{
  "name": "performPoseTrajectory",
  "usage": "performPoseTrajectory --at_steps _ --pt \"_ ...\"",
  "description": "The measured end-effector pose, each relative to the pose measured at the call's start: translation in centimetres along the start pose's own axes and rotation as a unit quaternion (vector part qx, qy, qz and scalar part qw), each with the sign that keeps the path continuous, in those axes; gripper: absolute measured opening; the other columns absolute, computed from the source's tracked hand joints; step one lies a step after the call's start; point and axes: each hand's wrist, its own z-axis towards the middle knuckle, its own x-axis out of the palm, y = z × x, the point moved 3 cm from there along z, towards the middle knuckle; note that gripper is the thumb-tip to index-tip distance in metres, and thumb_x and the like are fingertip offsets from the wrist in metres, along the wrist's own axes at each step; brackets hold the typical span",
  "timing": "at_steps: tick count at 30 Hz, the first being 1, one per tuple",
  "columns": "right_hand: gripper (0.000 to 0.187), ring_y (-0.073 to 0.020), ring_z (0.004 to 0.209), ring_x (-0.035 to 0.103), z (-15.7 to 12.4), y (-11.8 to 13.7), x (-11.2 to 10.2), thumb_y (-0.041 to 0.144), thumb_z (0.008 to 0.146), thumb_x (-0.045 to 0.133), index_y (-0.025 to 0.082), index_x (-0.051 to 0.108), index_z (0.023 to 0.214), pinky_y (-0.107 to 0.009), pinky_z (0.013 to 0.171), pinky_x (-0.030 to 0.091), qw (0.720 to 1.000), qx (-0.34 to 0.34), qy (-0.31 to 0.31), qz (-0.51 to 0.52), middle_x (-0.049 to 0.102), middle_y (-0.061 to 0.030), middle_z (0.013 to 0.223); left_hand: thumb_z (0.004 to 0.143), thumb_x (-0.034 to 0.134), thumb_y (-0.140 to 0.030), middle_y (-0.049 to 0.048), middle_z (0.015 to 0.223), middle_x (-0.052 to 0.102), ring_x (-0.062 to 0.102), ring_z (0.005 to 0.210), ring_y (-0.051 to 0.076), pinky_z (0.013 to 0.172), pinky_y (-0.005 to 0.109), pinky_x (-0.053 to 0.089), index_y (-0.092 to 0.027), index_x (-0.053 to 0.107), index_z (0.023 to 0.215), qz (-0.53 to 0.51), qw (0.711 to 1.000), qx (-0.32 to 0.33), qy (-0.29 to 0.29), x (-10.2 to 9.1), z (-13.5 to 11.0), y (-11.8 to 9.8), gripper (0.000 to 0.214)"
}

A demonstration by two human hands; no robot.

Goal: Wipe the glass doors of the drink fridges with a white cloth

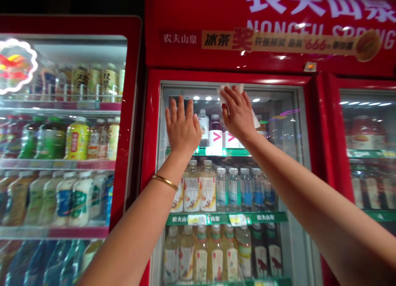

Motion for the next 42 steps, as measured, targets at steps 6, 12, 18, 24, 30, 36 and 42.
performPoseTrajectory --at_steps 6,12,18,24,30,36,42 --pt "0.076 -0.031 0.173 0.011 0.8 0.4 0.1 0.057 0.112 0.02 0.016 0.021 0.176 -0.062 0.141 0.01 0.996 0.079 0.043 0.009 0.014 -0.007 0.185 0.109 0.039 -0.037 0.0126 0.18 0.033 0.024 0.171 0.035 0.142 0.059 0.016 -0.016 0.047 0.166 -0.003 1.0 0.006 0.014 -0.6 0.3 0.4 0.062" --pt "0.068 -0.0224 0.173 0.01 -3.5 4.2 0.4 0.059 0.113 0.023 0.032 0.025 0.176 -0.056 0.142 0.0 0.971 -0.204 0.127 0.017 0.021 0.0069 0.184 0.11 0.036 -0.04 0.0083 0.179 0.037 0.031 0.169 0.033 0.14 0.06 0.024 -0.024 0.05 0.166 0.021 0.995 0.068 0.064 -2.2 0.5 2.1 0.059" --pt "0.079 -0.0417 0.172 0.005 -3.6 -9.7 -3.0 0.06 0.112 0.015 0.015 0.023 0.176 -0.079 0.133 0.005 0.977 0.209 0.039 0.021 0.014 -0.0127 0.185 0.111 0.036 -0.055 0.0097 0.182 0.03 0.018 0.173 0.037 0.142 0.064 0.006 -0.022 0.043 0.169 0.024 0.995 0.076 0.066 -1.6 -0.1 2.5 0.068" --pt "0.065 -0.0347 0.173 0.004 -3.9 2.3 0.3 0.056 0.115 0.019 0.035 0.017 0.177 -0.079 0.133 -0.01 0.996 0.004 0.086 0.019 0.015 0.003 0.185 0.113 0.025 -0.046 0.005 0.18 0.036 0.026 0.171 0.029 0.143 0.057 0.014 -0.027 0.048 0.167 -0.016 0.997 0.058 0.052 -2.0 -0.3 2.9 0.061" --pt "0.066 -0.03 0.172 0.015 -12.4 -2.1 -2.1 0.064 0.112 0.024 0.04 0.031 0.173 -0.07 0.139 0.0 0.993 0.003 0.115 0.017 0.028 0.0073 0.182 0.11 0.042 -0.052 0.0092 0.184 0.024 0.016 0.173 0.033 0.143 0.061 0.011 -0.024 0.037 0.172 -0.002 0.994 0.068 0.081 -3.1 -7.1 3.6 0.069" --pt "0.072 -0.0428 0.172 0.007 -12.7 -1.2 -1.3 0.062 0.112 0.014 0.032 0.023 0.176 -0.086 0.131 0.0 0.975 0.221 0.021 0.009 0.019 -0.0016 0.185 0.111 0.041 -0.046 0.0077 0.183 0.025 0.017 0.173 0.032 0.143 0.063 0.011 -0.026 0.037 0.172 0.002 0.996 0.058 0.074 -3.1 -9.7 3.7 0.065" --pt "0.069 -0.0278 0.172 0.018 -22.0 6.5 -0.3 0.061 0.111 0.042 0.048 0.017 0.174 -0.068 0.14 0.001 0.982 -0.127 0.141 0.024 0.032 0.0112 0.18 0.112 0.038 -0.035 0.0019 0.183 0.027 0.019 0.173 0.028 0.143 0.061 0.015 -0.034 0.034 0.173 -0.007 0.994 0.073 0.081 -4.4 -12.6 4.1 0.061"
